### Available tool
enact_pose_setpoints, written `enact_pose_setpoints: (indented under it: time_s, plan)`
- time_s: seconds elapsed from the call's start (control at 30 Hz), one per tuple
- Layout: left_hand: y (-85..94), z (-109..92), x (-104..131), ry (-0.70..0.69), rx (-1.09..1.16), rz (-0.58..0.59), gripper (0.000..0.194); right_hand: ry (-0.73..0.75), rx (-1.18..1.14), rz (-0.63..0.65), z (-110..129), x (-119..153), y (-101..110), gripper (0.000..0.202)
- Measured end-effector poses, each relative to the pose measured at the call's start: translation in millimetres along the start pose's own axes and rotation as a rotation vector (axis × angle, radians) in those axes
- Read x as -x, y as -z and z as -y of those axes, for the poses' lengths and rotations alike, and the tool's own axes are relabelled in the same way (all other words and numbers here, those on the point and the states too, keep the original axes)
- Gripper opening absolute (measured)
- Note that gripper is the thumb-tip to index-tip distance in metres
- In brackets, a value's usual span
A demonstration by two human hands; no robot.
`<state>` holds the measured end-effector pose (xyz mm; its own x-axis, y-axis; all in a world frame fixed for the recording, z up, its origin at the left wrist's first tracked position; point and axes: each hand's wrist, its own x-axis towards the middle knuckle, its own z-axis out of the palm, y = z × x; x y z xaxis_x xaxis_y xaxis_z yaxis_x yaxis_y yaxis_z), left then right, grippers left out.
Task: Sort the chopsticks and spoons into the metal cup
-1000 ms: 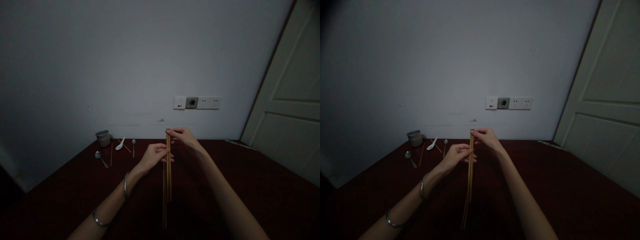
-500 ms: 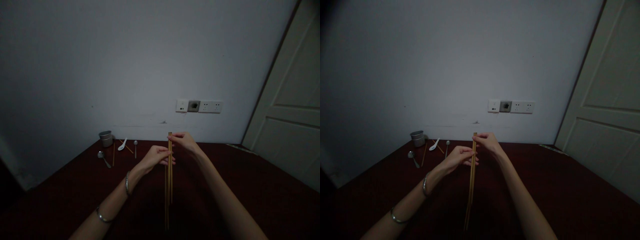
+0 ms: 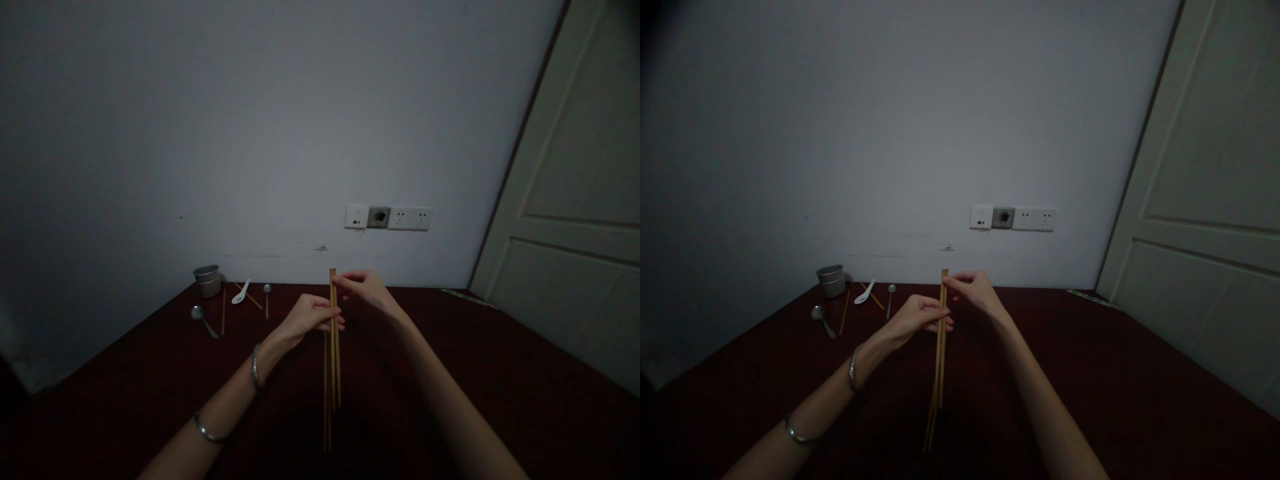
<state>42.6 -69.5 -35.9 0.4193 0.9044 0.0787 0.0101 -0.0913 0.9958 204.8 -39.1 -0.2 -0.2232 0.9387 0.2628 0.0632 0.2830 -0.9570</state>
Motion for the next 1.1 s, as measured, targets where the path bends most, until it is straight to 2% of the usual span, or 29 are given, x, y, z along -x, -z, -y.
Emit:
enact_pose_setpoints:
  time_s: [0.1, 0.2, 0.33, 0.43, 0.57, 0.77, 1.1]
  plan:
    - [1.5, 3.9, -4.4, 0.001, 0.023, -0.049, 0.022, 0.008, 0.145, -0.054, -2.8, 17.1, 9.4, 0.028]
    - [1.0, 6.4, -7.9, 0.011, 0.046, -0.109, 0.022, -0.025, 0.352, -0.077, -6.9, 40.8, 10.3, 0.029]
    - [-2.3, 10.1, -9.8, 0.053, 0.067, -0.177, 0.022, 0.028, 0.613, -0.065, -12.7, 69.6, -4.2, 0.031]
    - [-5.2, 14.8, -10.9, 0.057, 0.051, -0.209, 0.024, 0.085, 0.802, -0.087, -16.1, 81.3, -17.6, 0.030]
    - [-10.1, 19.6, -11.5, 0.047, 0.004, -0.215, 0.020, 0.060, 0.973, -0.114, -18.5, 83.7, -28.3, 0.029]
    - [-16.8, 21.0, -9.4, 0.019, -0.082, -0.200, 0.020, -0.017, 1.106, -0.135, -23.5, 78.6, -33.2, 0.028]
    - [-15.1, 28.0, -11.7, 0.080, -0.044, -0.155, 0.024, -0.044, 1.143, -0.154, -27.1, 76.3, -39.3, 0.027]
